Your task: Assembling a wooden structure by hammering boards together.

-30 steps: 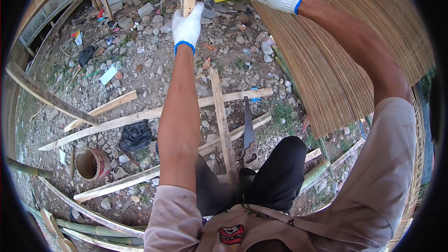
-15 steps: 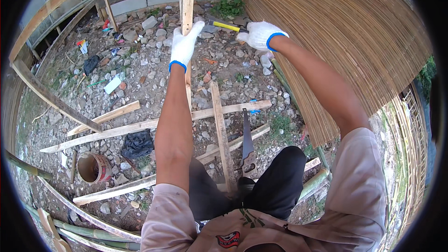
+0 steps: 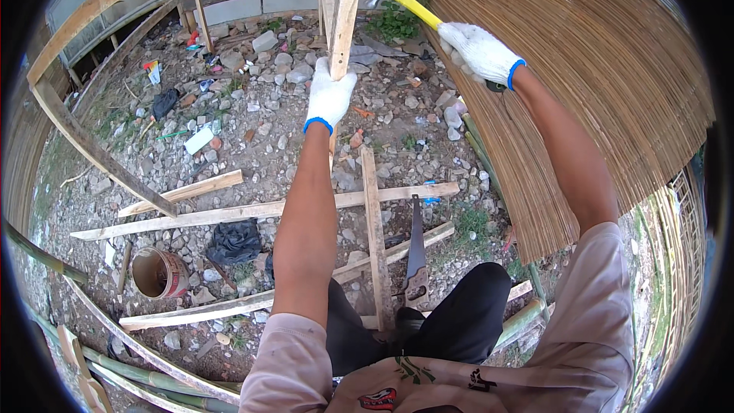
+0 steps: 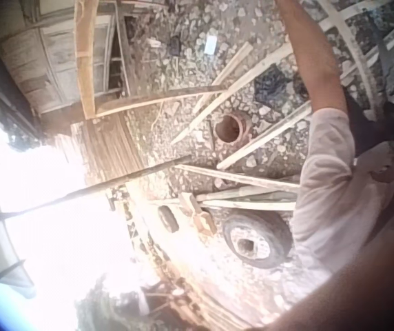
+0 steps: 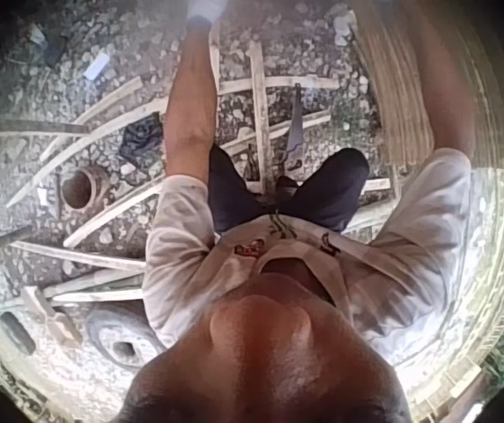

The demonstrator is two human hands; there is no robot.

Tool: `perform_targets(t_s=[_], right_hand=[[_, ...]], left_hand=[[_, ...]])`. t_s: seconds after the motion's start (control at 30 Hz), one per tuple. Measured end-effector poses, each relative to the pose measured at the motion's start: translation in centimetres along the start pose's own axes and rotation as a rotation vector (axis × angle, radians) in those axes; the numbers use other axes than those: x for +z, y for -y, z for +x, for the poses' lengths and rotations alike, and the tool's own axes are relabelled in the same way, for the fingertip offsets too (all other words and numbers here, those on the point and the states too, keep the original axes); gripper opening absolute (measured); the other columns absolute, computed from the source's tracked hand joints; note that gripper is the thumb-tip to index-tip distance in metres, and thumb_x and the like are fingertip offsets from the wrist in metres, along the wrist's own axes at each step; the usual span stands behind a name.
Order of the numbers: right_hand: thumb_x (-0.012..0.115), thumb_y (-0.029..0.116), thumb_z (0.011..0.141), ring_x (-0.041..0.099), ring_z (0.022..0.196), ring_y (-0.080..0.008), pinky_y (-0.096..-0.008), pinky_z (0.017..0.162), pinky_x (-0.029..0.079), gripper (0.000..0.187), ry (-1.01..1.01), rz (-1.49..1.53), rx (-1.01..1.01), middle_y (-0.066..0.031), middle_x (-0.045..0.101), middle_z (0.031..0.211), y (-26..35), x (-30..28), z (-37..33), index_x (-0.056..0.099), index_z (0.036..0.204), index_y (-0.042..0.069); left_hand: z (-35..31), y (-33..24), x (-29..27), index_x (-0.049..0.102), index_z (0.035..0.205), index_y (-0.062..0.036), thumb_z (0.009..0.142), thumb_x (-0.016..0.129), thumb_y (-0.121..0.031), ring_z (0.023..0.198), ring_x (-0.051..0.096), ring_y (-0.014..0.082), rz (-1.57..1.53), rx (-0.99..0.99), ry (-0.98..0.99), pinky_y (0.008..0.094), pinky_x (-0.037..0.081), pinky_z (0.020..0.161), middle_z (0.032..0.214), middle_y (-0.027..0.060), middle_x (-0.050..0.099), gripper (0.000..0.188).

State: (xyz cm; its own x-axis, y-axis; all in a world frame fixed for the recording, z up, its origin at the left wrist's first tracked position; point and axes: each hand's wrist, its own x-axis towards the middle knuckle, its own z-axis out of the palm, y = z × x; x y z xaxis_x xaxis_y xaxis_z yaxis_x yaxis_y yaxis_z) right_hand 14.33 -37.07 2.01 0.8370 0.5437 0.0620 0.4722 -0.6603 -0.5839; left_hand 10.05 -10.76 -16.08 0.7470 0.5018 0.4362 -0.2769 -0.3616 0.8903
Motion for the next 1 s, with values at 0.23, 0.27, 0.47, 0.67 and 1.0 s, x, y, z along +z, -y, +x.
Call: perform_targets(t_s=[0.23,0.27,0.47,0.67,1.0], right_hand=[[0.048,0.056,0.105,0.033,0.044,-0.0037,-0.0214,0.037,0.029,0.045,-0.032,0.034,-0.040,0.0087,0.039,0.058,2.2,-2.2,-0.5,0.053,0.085,0.016],[0.048,0.056,0.105,0.034,0.044,-0.0037,-0.0215,0.036,0.029,0.045,0.024,-0.031,-0.010,0.0088,0.039,0.058,2.1,-1.9,-0.5,0.053,0.085,0.015],[0.048,0.049,0.107,0.035,0.040,-0.0045,-0.0237,0.034,0.030,0.040,-0.075,0.078,-0.003,0.0067,0.042,0.059,1.3,-0.9,-0.7,0.056,0.091,0.013],[0.046,0.043,0.110,0.043,0.046,-0.0076,-0.0269,0.039,0.037,0.035,-0.089,0.831,0.060,0.0040,0.051,0.069,-4.6,8.8,-2.0,0.059,0.110,0.011],[0.043,0.053,0.109,0.032,0.041,-0.0035,-0.0234,0.034,0.025,0.041,0.431,1.269,0.067,0.0094,0.040,0.062,-10.8,14.5,-0.6,0.056,0.098,0.016]], left_hand=[[0.3,0.6,-0.2,0.054,0.119,0.0018,0.086,0.070,-0.018,0.089,0.067,0.0285,-0.038,0.001,0.007,0.0402,0.054,0.083,0.100,0.0189,0.068,0.042],[0.3,0.5,-0.2,0.054,0.119,0.0018,0.086,0.070,-0.018,0.089,0.067,0.0285,-0.039,0.003,0.009,0.0402,0.054,0.083,0.100,0.0189,0.068,0.042],[0.1,-0.1,-0.5,0.055,0.119,0.0012,0.087,0.069,-0.018,0.086,0.065,0.0254,-0.023,0.012,-0.013,0.0393,0.053,0.080,0.099,0.0172,0.068,0.040],[0.0,-0.2,-1.1,0.054,0.117,-0.0003,0.089,0.071,-0.018,0.072,0.055,0.0134,-0.191,0.036,0.009,0.0320,0.049,0.066,0.085,0.0042,0.060,0.037],[0.2,1.7,-1.9,0.052,0.122,0.0000,0.091,0.069,-0.017,0.075,0.057,0.0149,-0.102,-0.004,0.025,0.0328,0.050,0.067,0.090,0.0063,0.061,0.039]])
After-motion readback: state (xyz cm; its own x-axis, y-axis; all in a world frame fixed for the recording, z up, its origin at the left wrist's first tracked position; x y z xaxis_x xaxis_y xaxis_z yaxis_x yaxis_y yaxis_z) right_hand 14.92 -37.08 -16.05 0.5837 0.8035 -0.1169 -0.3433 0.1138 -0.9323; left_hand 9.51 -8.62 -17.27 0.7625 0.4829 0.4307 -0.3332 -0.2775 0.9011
